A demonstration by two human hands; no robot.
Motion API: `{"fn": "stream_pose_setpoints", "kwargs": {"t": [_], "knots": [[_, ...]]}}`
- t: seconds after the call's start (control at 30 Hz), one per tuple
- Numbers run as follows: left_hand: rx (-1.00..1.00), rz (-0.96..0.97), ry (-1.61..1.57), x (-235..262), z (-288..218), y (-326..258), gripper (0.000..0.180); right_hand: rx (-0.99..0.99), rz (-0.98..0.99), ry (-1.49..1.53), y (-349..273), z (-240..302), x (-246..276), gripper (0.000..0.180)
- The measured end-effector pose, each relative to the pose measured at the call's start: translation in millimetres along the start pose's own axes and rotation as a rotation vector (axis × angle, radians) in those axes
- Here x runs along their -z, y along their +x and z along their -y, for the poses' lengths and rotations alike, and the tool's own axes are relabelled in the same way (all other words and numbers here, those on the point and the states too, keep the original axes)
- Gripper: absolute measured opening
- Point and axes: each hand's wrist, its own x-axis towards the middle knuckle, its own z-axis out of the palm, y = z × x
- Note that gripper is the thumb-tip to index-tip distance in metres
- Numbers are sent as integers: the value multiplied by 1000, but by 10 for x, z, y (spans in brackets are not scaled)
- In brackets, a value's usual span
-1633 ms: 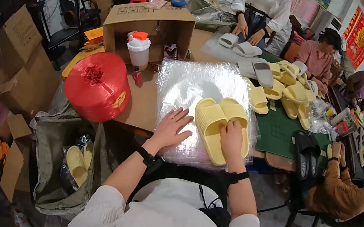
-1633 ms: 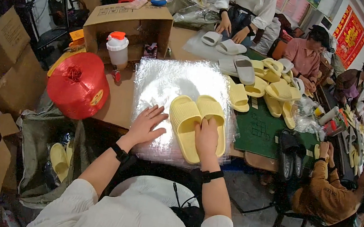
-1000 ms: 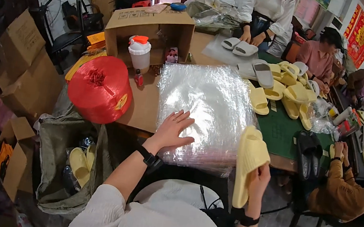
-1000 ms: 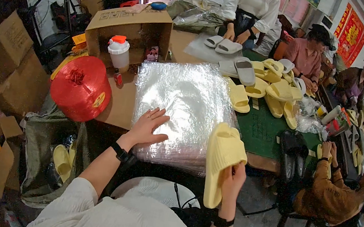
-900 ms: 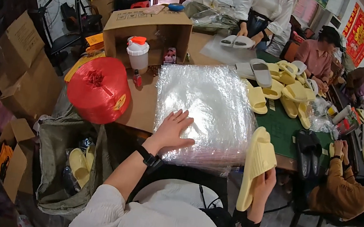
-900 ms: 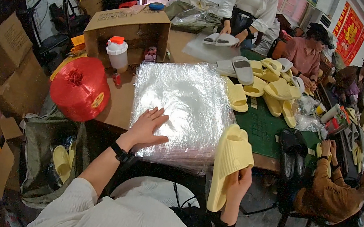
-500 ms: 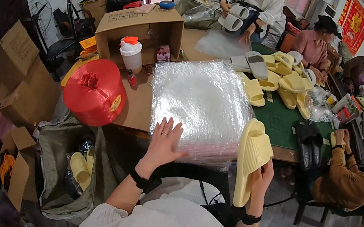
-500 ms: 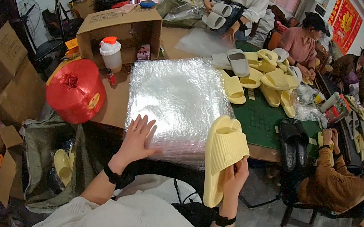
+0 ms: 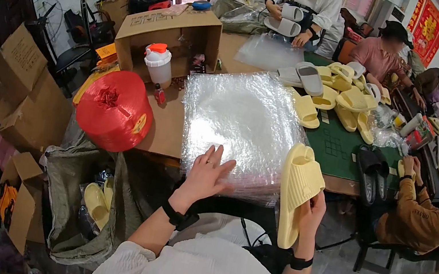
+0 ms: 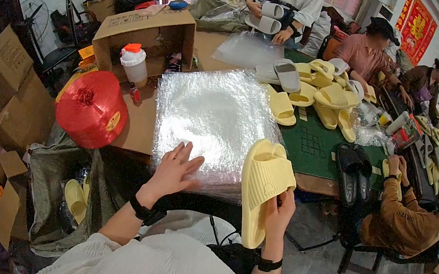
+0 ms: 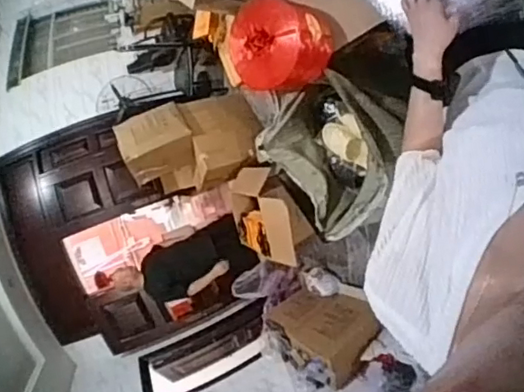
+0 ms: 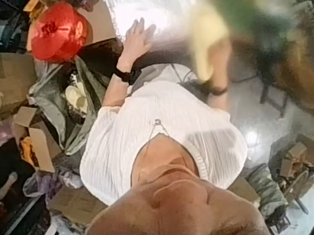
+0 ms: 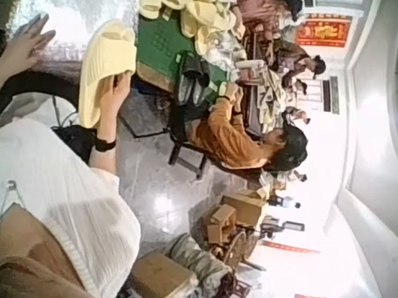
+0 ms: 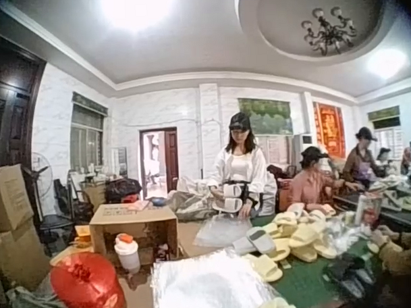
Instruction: Packing pairs of slippers into plastic bags.
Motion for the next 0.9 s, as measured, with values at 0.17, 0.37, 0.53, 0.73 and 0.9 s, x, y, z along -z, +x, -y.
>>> {"fn": "stream_pose_setpoints", "kwargs": {"t": [0.17,0.37,0.53,0.73,0.9], "knots": [[36,-76,-22,-57,6,81,39,11,6,38,-12,7,-5,34],[140,-291,-223,0,-5,265,28,64,52,95,-58,341,-118,33],[263,-187,-574,287,-166,400,31,277,287,-211,-147,640,-260,32],[133,-92,-751,465,-313,430,32,116,380,-361,-154,666,-290,21],[-37,-42,-691,550,-388,360,37,188,314,-521,-119,696,-327,19]]}}
